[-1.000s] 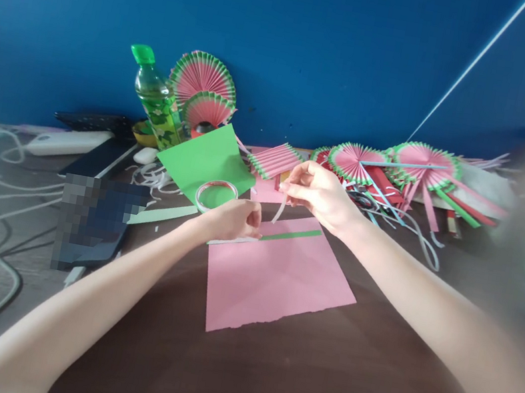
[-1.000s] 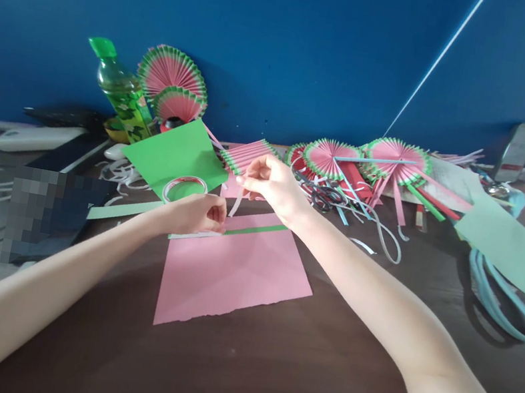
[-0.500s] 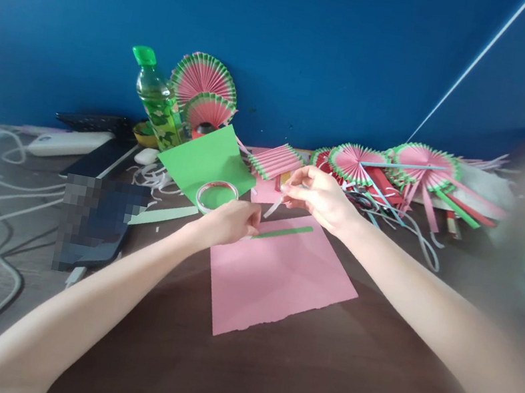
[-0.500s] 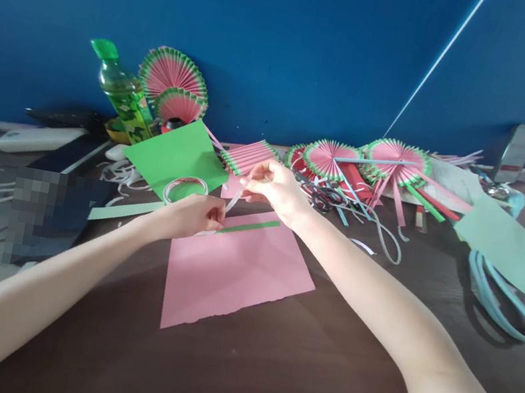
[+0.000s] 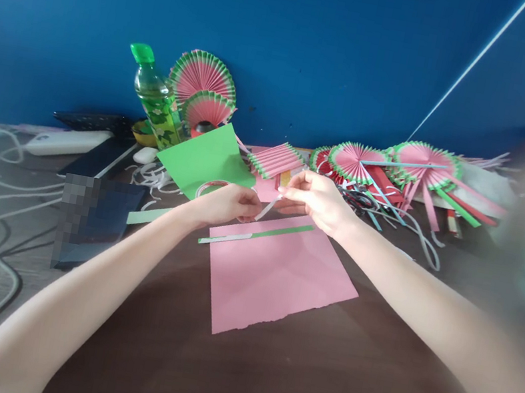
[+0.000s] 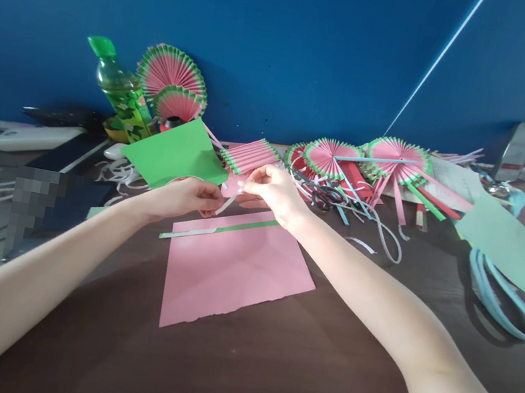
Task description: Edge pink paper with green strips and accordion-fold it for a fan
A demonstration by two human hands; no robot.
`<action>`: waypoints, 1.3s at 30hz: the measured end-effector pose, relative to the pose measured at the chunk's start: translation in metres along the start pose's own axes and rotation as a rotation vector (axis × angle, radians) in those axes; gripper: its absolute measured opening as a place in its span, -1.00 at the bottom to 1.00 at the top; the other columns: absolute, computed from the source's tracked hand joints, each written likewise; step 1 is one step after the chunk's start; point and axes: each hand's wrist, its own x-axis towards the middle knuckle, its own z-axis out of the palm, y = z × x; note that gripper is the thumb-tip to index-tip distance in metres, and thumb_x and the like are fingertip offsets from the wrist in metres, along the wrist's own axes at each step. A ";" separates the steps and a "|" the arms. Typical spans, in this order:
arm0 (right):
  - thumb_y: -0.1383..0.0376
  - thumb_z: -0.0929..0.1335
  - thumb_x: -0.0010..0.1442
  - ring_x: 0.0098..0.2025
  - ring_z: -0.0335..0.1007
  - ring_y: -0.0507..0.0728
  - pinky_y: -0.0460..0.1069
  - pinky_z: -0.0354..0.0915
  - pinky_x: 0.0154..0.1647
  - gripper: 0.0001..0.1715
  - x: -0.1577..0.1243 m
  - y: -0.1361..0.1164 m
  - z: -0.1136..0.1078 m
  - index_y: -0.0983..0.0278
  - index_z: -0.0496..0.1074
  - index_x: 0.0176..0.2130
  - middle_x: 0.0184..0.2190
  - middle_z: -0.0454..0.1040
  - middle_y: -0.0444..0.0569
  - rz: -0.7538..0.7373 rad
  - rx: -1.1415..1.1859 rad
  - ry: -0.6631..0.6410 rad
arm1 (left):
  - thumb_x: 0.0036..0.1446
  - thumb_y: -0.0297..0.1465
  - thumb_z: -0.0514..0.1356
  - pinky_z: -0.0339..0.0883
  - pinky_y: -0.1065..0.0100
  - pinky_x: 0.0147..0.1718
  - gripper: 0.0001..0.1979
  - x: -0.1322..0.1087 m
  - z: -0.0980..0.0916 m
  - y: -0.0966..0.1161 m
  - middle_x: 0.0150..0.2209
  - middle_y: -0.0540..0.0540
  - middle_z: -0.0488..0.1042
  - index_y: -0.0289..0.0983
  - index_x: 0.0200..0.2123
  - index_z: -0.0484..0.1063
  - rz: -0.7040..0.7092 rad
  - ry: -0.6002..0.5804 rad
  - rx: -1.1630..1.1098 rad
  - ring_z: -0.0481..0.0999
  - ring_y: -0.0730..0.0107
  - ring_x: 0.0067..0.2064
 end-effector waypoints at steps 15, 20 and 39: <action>0.35 0.42 0.00 -0.51 0.48 0.08 -0.01 0.42 -0.46 -0.80 -0.003 -0.018 -0.016 0.31 0.28 -0.50 -0.51 0.49 -0.03 0.119 -0.427 -0.100 | 0.06 -0.32 0.05 0.17 0.44 -0.31 -0.81 0.008 0.001 -0.014 -0.40 0.02 0.41 -0.27 -0.41 0.40 0.099 -0.018 0.238 0.34 0.47 -0.35; 0.34 0.40 -0.03 -0.55 0.43 0.04 -0.06 0.36 -0.49 -0.84 0.000 -0.019 -0.026 0.31 0.32 -0.53 -0.59 0.46 -0.07 0.136 -0.764 -0.198 | 0.03 -0.36 0.03 0.19 0.43 -0.32 -0.80 0.013 0.009 -0.014 -0.35 -0.04 0.44 -0.30 -0.40 0.42 0.138 -0.048 0.318 0.36 0.43 -0.33; 0.40 0.30 -0.14 -0.58 0.39 0.04 -0.09 0.21 -0.54 -0.96 0.006 -0.011 -0.032 0.30 0.37 -0.55 -0.61 0.47 -0.08 0.238 -1.053 -0.392 | 0.05 -0.32 0.03 0.19 0.41 -0.36 -0.73 0.016 0.023 -0.010 -0.32 -0.12 0.48 -0.32 -0.34 0.47 0.068 -0.084 0.483 0.40 0.32 -0.30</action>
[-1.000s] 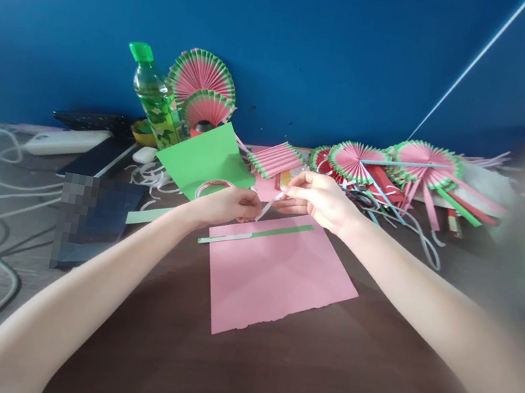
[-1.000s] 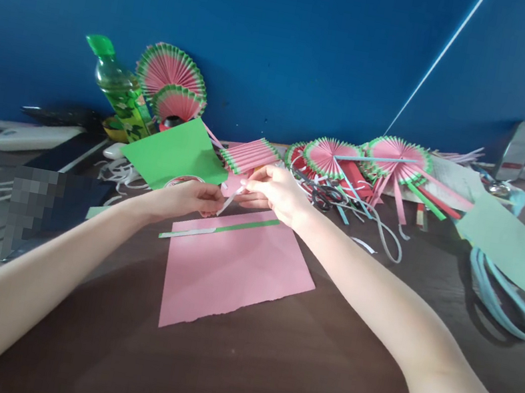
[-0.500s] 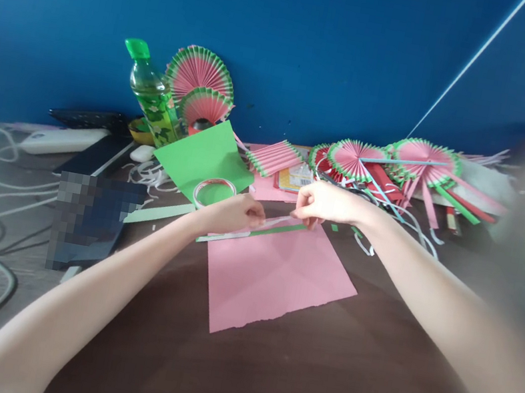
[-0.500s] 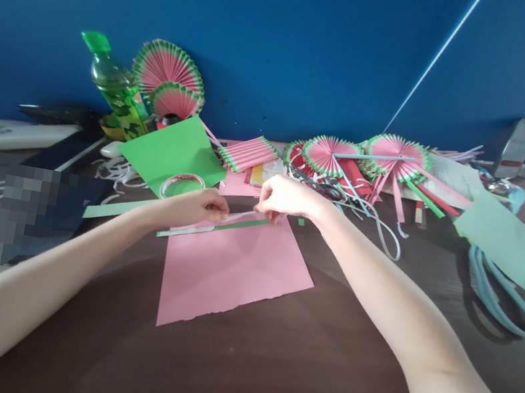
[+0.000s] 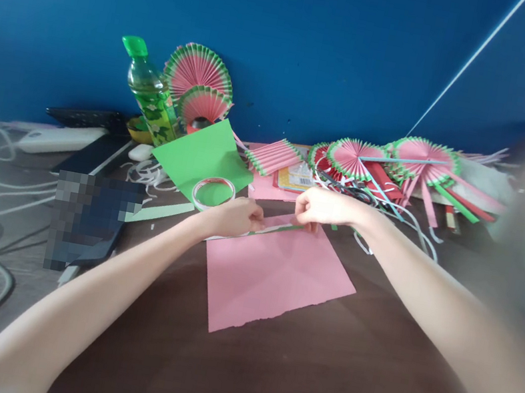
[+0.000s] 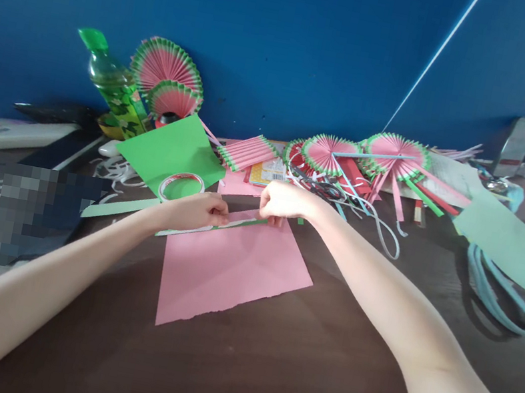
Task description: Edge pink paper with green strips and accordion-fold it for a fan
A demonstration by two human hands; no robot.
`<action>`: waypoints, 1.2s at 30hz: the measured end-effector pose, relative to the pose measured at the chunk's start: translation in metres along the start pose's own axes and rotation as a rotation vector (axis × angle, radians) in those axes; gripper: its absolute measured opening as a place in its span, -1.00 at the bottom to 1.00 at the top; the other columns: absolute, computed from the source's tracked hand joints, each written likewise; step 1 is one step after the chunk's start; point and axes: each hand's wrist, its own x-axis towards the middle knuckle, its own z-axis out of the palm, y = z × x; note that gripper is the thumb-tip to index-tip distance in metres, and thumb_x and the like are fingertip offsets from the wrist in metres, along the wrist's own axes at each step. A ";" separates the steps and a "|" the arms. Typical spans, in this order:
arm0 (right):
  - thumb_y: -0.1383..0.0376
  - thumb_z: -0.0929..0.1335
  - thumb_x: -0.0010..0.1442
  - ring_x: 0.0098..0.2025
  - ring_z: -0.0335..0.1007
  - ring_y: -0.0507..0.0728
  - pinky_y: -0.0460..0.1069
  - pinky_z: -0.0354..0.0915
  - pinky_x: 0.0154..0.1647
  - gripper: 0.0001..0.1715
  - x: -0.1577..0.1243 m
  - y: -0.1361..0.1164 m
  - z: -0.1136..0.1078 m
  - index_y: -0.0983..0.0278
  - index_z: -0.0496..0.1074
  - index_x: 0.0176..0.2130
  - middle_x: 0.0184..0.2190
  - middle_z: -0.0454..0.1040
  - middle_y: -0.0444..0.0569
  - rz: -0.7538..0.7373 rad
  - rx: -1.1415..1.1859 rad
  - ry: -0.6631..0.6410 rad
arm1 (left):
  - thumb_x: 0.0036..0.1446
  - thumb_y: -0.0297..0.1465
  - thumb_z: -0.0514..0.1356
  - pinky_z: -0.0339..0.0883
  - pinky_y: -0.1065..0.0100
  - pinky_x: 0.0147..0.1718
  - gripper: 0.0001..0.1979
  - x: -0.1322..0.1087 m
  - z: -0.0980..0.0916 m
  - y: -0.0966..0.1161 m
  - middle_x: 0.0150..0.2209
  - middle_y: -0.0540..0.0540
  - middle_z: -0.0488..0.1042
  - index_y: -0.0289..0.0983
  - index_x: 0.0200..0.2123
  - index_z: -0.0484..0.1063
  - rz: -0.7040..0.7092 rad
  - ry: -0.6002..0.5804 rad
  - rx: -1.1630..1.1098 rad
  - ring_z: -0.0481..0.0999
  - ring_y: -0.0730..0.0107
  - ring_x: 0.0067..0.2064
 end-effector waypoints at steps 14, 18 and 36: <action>0.45 0.28 -0.11 -0.60 0.35 0.00 -0.12 0.19 -0.57 -0.92 -0.006 -0.004 -0.009 0.31 0.35 -0.56 -0.66 0.43 -0.10 0.030 0.010 -0.007 | 0.06 -0.29 0.00 0.19 0.38 -0.33 -0.71 0.003 -0.001 0.002 -0.33 -0.12 0.48 -0.30 -0.38 0.46 0.012 0.040 -0.048 0.41 0.31 -0.29; 0.44 0.29 -0.10 -0.64 0.28 -0.04 -0.13 0.16 -0.59 -0.91 -0.006 -0.003 -0.010 0.31 0.34 -0.58 -0.67 0.42 -0.12 0.061 0.014 -0.018 | 0.05 -0.31 0.01 0.20 0.37 -0.33 -0.71 0.004 0.001 0.006 -0.29 -0.14 0.49 -0.32 -0.36 0.48 -0.003 0.044 -0.038 0.41 0.30 -0.27; 0.44 0.28 -0.11 -0.61 0.31 0.00 -0.11 0.16 -0.58 -0.89 0.003 0.007 -0.009 0.30 0.34 -0.61 -0.70 0.39 -0.11 0.057 -0.072 -0.079 | 0.04 -0.37 0.01 0.21 0.36 -0.38 -0.75 0.005 0.004 0.017 -0.32 -0.15 0.51 -0.31 -0.41 0.47 -0.062 0.069 0.052 0.44 0.25 -0.28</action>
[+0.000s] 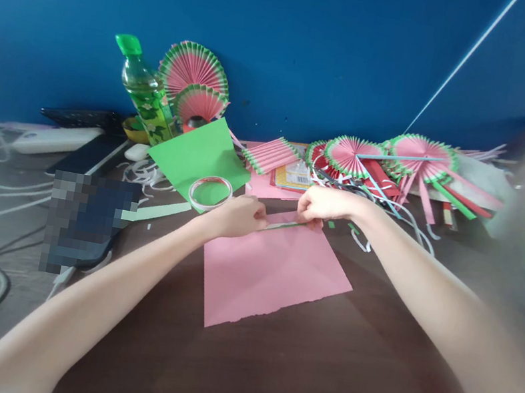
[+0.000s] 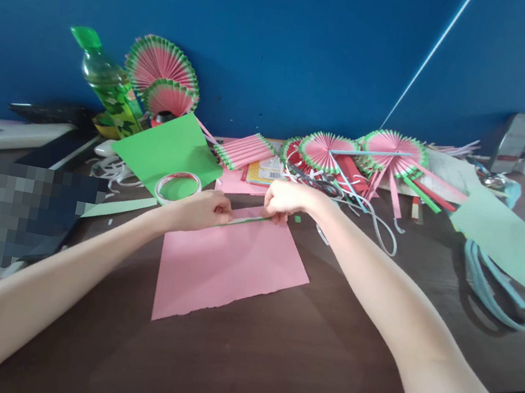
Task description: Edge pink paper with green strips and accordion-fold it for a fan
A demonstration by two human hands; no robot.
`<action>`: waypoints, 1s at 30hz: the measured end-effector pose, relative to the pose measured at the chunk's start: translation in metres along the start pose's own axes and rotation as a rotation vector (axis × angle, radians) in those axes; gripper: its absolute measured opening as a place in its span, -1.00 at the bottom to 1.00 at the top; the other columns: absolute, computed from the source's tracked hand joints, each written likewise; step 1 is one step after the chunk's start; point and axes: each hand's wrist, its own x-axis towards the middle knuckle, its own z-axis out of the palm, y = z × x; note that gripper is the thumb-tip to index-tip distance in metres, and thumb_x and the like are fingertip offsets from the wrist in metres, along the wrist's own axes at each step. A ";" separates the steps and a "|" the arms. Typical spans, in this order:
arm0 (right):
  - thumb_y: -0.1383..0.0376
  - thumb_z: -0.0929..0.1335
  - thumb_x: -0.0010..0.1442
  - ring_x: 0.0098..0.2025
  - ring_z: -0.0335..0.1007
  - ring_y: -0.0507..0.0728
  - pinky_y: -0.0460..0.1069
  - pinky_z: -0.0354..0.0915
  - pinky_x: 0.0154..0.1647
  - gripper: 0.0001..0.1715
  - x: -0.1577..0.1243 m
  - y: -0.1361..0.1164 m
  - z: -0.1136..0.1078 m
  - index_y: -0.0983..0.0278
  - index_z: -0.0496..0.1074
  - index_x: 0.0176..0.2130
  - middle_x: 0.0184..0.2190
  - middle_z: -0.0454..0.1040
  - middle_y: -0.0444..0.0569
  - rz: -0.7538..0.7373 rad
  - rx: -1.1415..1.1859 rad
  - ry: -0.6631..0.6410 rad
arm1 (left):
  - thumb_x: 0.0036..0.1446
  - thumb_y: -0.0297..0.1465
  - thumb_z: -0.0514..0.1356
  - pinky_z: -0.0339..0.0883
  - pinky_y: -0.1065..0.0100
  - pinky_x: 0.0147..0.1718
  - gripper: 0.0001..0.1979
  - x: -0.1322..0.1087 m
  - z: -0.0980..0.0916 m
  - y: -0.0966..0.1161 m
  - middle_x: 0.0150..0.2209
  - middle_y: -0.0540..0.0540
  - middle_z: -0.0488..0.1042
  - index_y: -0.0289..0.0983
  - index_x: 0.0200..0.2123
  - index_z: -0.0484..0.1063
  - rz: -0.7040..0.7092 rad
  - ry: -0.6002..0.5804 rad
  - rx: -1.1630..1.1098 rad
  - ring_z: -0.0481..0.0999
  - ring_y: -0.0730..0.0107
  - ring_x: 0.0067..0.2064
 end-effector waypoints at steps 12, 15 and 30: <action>0.43 0.28 -0.09 -0.57 0.37 0.01 -0.14 0.15 -0.61 -0.90 0.003 0.003 0.001 0.33 0.39 -0.56 -0.66 0.44 -0.07 0.000 0.034 -0.035 | 0.03 -0.36 0.01 0.22 0.33 -0.34 -0.78 0.002 0.003 0.001 -0.34 -0.14 0.51 -0.30 -0.44 0.44 -0.009 0.025 0.009 0.43 0.22 -0.25; 0.44 0.29 -0.08 -0.58 0.36 0.01 -0.14 0.16 -0.61 -0.90 0.003 0.004 0.000 0.32 0.37 -0.57 -0.66 0.44 -0.08 0.001 0.038 -0.035 | 0.01 -0.37 0.02 0.22 0.32 -0.33 -0.78 0.001 0.002 0.002 -0.35 -0.14 0.51 -0.30 -0.45 0.44 -0.026 0.029 -0.003 0.43 0.22 -0.25; 0.50 0.23 -0.11 -0.55 0.38 0.03 -0.10 0.23 -0.55 -0.85 0.002 0.000 0.001 0.33 0.31 -0.60 -0.61 0.46 -0.04 -0.003 -0.004 -0.043 | -0.01 -0.39 0.04 0.23 0.36 -0.35 -0.82 0.004 0.006 0.000 -0.36 -0.12 0.49 -0.30 -0.48 0.42 -0.023 0.056 0.036 0.43 0.29 -0.28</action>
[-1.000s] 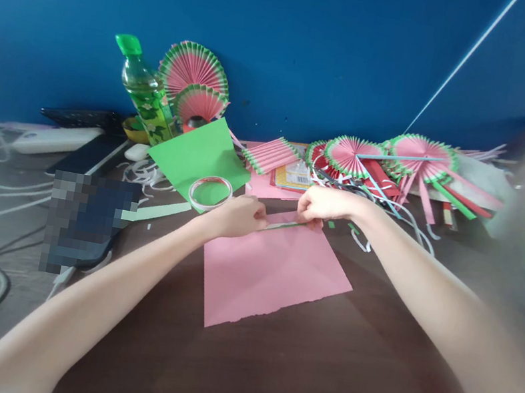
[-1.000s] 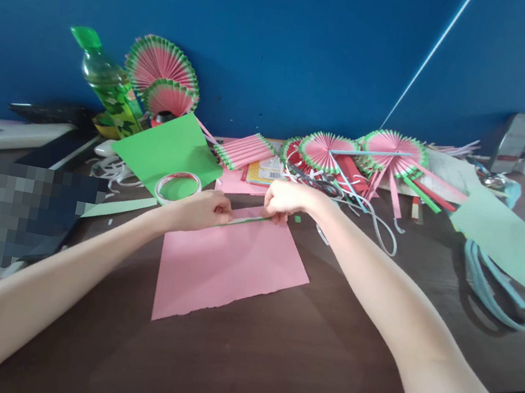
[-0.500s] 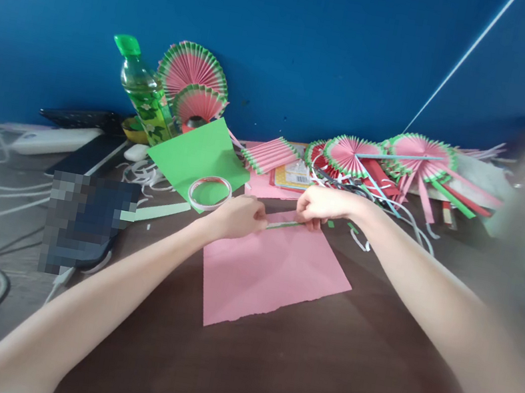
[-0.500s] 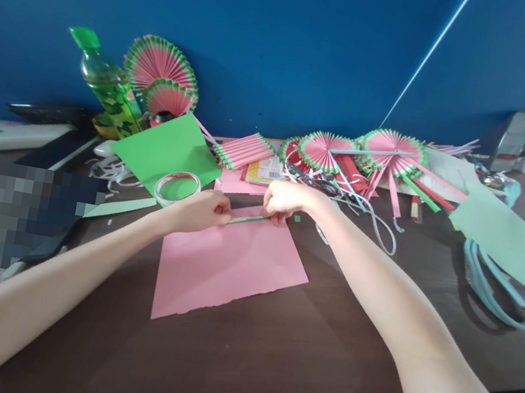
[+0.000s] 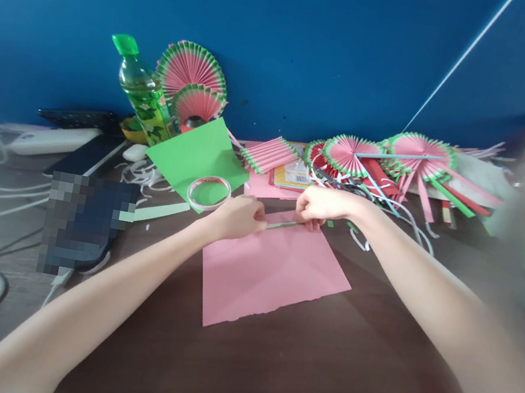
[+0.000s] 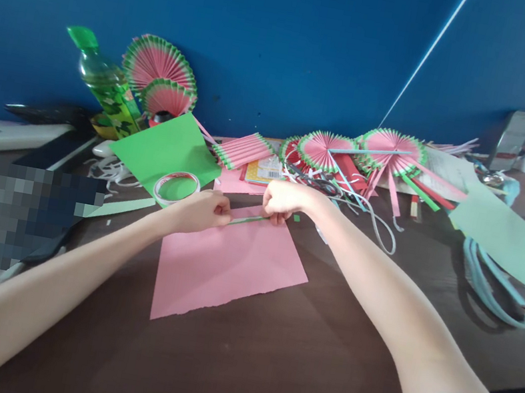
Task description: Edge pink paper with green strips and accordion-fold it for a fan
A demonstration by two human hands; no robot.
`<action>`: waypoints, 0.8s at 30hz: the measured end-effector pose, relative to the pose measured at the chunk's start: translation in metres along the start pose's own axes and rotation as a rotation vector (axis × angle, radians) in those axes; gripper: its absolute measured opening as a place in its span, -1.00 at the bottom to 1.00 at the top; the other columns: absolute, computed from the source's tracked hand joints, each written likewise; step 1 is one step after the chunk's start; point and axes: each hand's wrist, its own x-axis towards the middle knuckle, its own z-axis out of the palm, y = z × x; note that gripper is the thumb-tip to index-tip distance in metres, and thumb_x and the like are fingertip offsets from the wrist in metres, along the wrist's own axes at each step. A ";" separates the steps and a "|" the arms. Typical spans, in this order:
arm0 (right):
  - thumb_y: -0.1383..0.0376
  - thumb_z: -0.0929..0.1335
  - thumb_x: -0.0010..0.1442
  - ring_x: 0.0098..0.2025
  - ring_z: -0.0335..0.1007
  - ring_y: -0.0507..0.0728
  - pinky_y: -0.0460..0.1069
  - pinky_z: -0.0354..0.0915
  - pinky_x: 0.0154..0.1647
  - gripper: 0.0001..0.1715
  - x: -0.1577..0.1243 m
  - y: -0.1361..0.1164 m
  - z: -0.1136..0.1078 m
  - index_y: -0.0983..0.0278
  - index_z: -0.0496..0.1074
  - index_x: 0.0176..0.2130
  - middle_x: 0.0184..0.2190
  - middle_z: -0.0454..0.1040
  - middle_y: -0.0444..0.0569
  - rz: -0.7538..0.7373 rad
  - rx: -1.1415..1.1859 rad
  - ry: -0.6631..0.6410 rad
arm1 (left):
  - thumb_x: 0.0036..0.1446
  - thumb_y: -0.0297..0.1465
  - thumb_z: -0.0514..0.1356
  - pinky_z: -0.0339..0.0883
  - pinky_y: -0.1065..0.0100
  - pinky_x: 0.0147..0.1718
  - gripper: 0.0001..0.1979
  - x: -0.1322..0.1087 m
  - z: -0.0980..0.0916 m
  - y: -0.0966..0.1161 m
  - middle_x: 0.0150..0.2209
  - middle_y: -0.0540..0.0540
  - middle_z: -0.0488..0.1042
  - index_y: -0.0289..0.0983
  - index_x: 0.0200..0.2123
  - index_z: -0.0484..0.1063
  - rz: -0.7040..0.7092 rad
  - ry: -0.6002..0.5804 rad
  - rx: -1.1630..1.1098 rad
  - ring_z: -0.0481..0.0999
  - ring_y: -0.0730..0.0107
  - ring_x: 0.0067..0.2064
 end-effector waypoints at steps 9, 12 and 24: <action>0.50 0.23 -0.08 -0.57 0.36 0.02 -0.09 0.22 -0.55 -0.83 -0.002 -0.002 0.000 0.33 0.29 -0.62 -0.63 0.44 -0.04 0.023 -0.025 0.012 | 0.02 -0.36 0.05 0.23 0.34 -0.32 -0.82 -0.001 -0.002 -0.001 -0.37 -0.11 0.47 -0.30 -0.45 0.42 -0.005 -0.028 0.004 0.42 0.27 -0.26; 0.50 0.24 -0.07 -0.58 0.34 0.01 -0.09 0.21 -0.55 -0.82 -0.002 -0.002 0.000 0.33 0.28 -0.63 -0.63 0.43 -0.04 0.019 -0.034 0.018 | 0.01 -0.34 0.06 0.22 0.34 -0.33 -0.82 0.000 -0.002 -0.002 -0.35 -0.12 0.46 -0.30 -0.44 0.41 -0.002 -0.042 0.009 0.42 0.27 -0.26; 0.47 0.25 -0.04 -0.60 0.29 -0.02 -0.11 0.20 -0.56 -0.83 0.000 0.001 0.000 0.33 0.28 -0.62 -0.65 0.40 -0.06 0.023 -0.032 0.022 | -0.07 -0.36 0.15 0.13 0.38 -0.42 -0.89 0.000 -0.003 -0.010 -0.44 -0.06 0.38 -0.28 -0.53 0.31 -0.039 -0.055 -0.061 0.37 0.34 -0.34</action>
